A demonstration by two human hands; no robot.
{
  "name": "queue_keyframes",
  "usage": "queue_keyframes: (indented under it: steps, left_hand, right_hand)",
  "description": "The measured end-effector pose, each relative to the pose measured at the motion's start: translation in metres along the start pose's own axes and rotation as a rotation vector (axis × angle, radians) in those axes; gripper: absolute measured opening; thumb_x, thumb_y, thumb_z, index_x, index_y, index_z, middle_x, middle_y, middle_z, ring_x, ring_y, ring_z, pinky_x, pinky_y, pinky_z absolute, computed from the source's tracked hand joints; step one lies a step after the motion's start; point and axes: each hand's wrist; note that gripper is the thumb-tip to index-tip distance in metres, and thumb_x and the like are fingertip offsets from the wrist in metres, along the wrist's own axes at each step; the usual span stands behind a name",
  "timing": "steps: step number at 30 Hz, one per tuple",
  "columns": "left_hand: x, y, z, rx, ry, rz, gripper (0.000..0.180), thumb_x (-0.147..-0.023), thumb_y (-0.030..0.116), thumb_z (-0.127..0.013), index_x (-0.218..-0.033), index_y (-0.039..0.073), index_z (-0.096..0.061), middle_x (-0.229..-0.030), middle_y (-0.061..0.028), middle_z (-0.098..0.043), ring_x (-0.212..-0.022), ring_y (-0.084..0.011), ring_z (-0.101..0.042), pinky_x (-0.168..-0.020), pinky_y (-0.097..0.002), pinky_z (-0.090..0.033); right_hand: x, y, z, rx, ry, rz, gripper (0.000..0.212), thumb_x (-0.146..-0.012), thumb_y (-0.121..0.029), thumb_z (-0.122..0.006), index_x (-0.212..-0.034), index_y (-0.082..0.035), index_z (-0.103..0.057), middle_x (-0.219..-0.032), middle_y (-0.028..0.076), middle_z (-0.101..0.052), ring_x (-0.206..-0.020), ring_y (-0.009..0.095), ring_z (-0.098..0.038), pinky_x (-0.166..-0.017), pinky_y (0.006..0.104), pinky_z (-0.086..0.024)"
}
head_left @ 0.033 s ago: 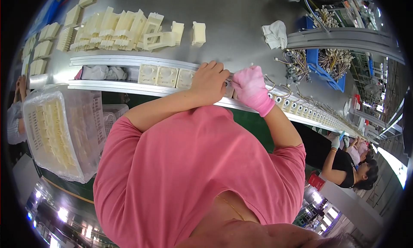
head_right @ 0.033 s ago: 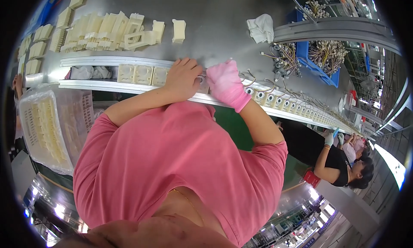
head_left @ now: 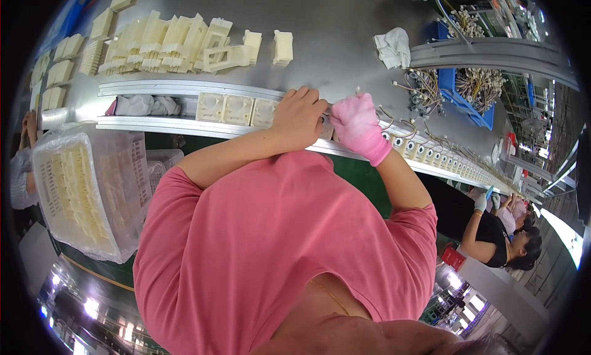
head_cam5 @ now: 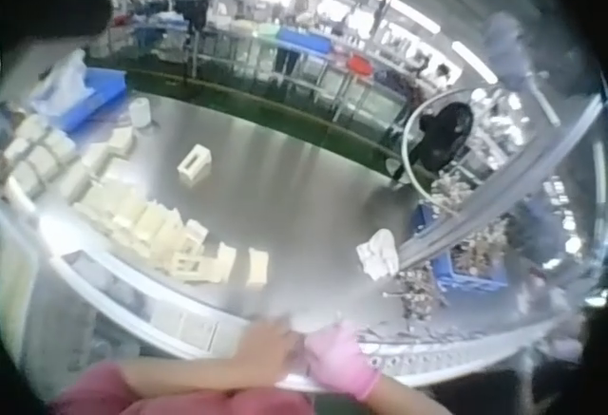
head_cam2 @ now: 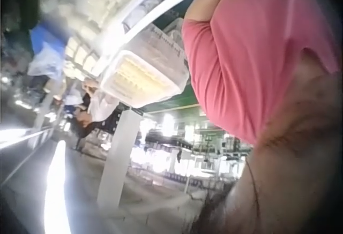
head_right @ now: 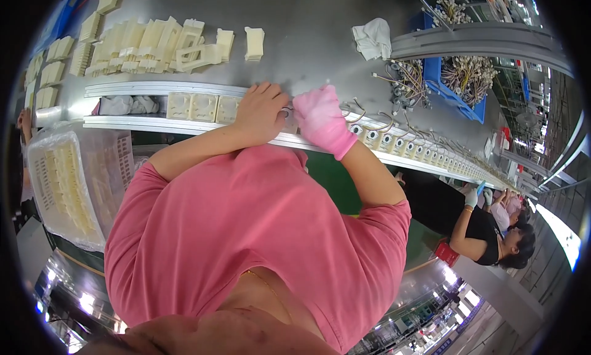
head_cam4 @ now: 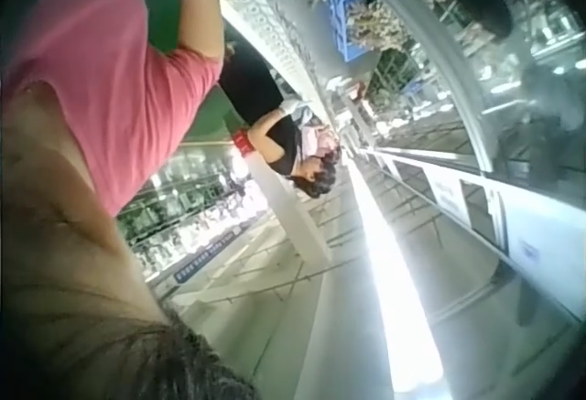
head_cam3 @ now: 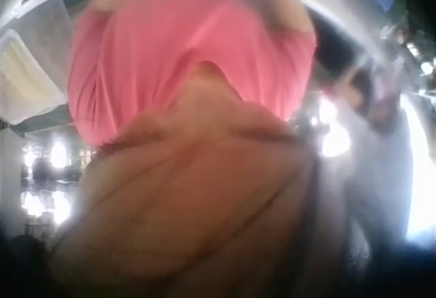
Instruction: The person assembles wiring harnesses and connectors into plastic housings using an assembly tool, taking components from bins and placing them onto a conveyor belt.
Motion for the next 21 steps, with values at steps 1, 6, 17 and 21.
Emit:
queue_keyframes:
  steps: [1, 6, 17, 21]
  left_hand:
    - [-0.002, 0.001, 0.002, 0.008, -0.026, 0.013, 0.016, -0.067, 0.009, -0.058, -0.083, 0.005, -0.058, -0.086, -0.0085, -0.052, -0.088, -0.0264, -0.048, -0.075, -0.0378, -0.037]
    - [-0.006, -0.003, 0.002, -0.005, -0.006, -0.048, 0.018, -0.066, 0.01, -0.059, -0.083, 0.005, -0.057, -0.086, -0.01, -0.052, -0.087, -0.0272, -0.048, -0.074, -0.038, -0.038]
    - [-0.004, 0.002, 0.007, -0.036, -0.066, -0.023, 0.018, -0.066, 0.01, -0.059, -0.082, 0.004, -0.052, -0.087, -0.0124, -0.048, -0.087, -0.0302, -0.046, -0.074, -0.0408, -0.037]
    - [0.001, -0.001, 0.0, -0.02, -0.063, -0.016, 0.018, -0.067, 0.01, -0.059, -0.082, 0.004, -0.052, -0.087, -0.0116, -0.049, -0.088, -0.0294, -0.046, -0.076, -0.0412, -0.037]
  right_hand:
    - [0.0, 0.0, -0.002, -0.025, 0.048, 0.008, 0.014, -0.07, -0.018, -0.062, -0.061, -0.011, -0.054, -0.063, 0.007, -0.055, -0.069, 0.026, -0.056, -0.07, 0.0379, -0.036]
    - [-0.01, 0.026, -0.012, -0.42, 0.02, 0.006, 0.009, -0.068, -0.016, -0.064, -0.071, -0.008, -0.06, -0.074, 0.008, -0.061, -0.074, 0.028, -0.06, -0.067, 0.0378, -0.045]
    - [0.005, 0.262, -0.133, 0.288, -0.41, -0.632, 0.026, -0.079, -0.023, -0.051, -0.09, -0.01, -0.07, -0.101, 0.009, -0.066, -0.092, 0.03, -0.063, -0.079, 0.0422, -0.05]
    - [0.018, 0.274, -0.147, 0.146, -0.33, -0.785, 0.025, -0.079, -0.024, -0.055, -0.092, -0.008, -0.069, -0.097, 0.014, -0.066, -0.094, 0.03, -0.063, -0.078, 0.0376, -0.052]
Point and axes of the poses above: each hand's wrist, its own x-axis away from the middle knuckle, its own z-axis out of the back of the hand, y = z × x
